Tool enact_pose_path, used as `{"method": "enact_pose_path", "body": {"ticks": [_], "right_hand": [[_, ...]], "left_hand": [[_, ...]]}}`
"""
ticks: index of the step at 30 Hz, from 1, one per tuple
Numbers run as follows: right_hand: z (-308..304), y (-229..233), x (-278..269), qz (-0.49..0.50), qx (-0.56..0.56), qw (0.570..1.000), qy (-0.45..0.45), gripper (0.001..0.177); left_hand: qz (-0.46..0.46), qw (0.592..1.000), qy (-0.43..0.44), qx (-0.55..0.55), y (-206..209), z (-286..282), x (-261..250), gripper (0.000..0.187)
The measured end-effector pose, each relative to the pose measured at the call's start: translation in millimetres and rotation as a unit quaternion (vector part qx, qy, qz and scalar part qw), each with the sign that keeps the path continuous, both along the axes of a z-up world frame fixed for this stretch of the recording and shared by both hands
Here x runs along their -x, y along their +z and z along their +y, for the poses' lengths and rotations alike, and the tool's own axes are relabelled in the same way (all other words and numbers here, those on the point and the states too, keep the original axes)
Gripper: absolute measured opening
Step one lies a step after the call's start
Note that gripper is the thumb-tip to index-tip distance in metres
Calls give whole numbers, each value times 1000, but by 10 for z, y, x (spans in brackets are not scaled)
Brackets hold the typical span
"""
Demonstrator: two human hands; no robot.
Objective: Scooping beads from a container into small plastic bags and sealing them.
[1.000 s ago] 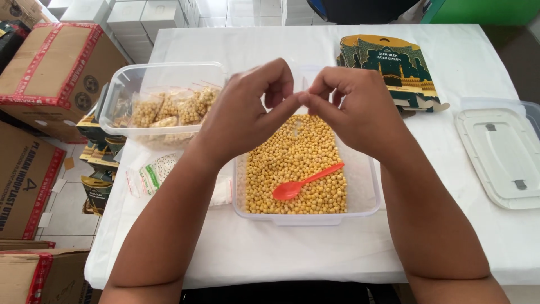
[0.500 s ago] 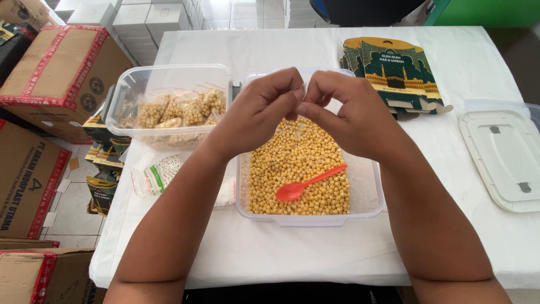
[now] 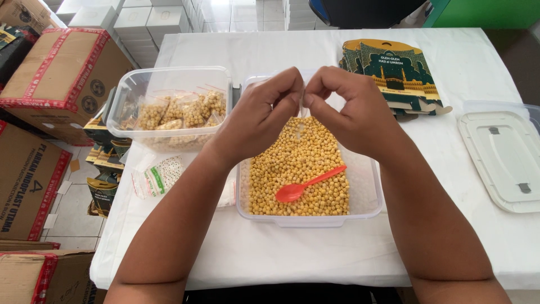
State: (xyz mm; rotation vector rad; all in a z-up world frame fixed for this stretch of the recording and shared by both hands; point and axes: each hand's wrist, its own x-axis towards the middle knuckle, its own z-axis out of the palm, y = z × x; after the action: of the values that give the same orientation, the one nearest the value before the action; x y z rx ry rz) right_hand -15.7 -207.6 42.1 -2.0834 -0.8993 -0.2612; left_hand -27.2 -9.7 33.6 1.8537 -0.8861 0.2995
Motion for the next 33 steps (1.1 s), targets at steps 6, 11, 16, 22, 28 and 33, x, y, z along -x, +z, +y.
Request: {"method": "enact_pose_path", "body": {"ticks": [6,11,16,22,28,33], "right_hand": [[9,11,41,-42,24,999,-14,9],[6,18,38,-53,21,998,-20,7],[32,-38,10,-59,24,997,-48,11],[63,-139,-24,-138,61,986,-75,14],[40,-137,-35,-178,74,977,-94,14],[27,-181,-76,-180,103,975,-83,13]], "left_hand": [[33,999,-1,-7,-61,-13,-22,29],[35,999,3,-10,-5,0,7,22],[6,999,22,-41,-34,-30,-9,20],[-67,984,110,-122,-184,-118,-77,17],[-116,964,169,-170,-211,-99,-104,14],[-161,958,147,-188,-182,-87,-77,17]]}}
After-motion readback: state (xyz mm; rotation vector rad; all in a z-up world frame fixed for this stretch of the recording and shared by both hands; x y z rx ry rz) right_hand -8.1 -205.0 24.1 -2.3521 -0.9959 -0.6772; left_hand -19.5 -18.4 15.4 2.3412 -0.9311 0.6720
